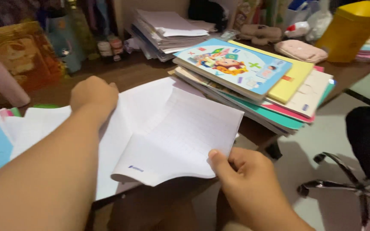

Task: Organizing school books and tearing pages from a notebook for stapling.

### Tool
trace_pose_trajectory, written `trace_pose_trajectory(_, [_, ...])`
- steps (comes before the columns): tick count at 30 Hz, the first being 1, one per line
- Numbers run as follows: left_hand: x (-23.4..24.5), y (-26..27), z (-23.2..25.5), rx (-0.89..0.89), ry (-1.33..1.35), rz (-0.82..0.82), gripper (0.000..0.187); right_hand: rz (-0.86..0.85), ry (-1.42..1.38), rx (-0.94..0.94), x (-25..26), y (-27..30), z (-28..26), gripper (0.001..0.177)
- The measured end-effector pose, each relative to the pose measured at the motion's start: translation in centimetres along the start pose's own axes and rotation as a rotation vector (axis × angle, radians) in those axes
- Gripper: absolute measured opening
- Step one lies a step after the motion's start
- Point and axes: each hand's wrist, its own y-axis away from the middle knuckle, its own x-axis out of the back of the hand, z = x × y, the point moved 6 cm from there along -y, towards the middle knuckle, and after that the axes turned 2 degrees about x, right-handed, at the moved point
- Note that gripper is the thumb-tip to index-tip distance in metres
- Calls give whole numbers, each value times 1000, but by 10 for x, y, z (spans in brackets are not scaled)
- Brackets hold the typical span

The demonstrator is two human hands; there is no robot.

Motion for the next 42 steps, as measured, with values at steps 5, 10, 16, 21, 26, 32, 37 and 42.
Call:
trace_pose_trajectory(5, [-1, 4, -3, 52, 55, 4, 42, 62, 17, 3, 19, 24, 27, 56])
trace_pose_trajectory(10, [-4, 0, -11, 38, 161, 48, 43, 164, 11, -55, 41, 44, 57, 54])
trace_pose_trajectory(16, [-10, -4, -10, 34, 94, 43, 49, 235, 49, -221, 66, 71, 82, 54])
trace_pose_trajectory(21, [-22, -26, -17, 82, -23, 90, 49, 303, 6, -203, 79, 84, 101, 52])
trace_pose_trajectory(26, [-24, -41, -31, 12, -9, 160, 52, 396, 80, -223, 113, 82, 132, 52])
trace_pose_trajectory(32, [-62, -64, -24, -157, -204, 210, 57, 467, -115, -45, 161, 79, 143, 51])
trace_pose_trajectory(37, [-41, -62, -2, -267, -347, 299, 64, 343, -284, 180, 170, 64, 63, 38])
trace_pose_trajectory(42, [30, 0, 73, -404, 272, 0, 71, 288, -250, 117, 157, 36, 41, 39])
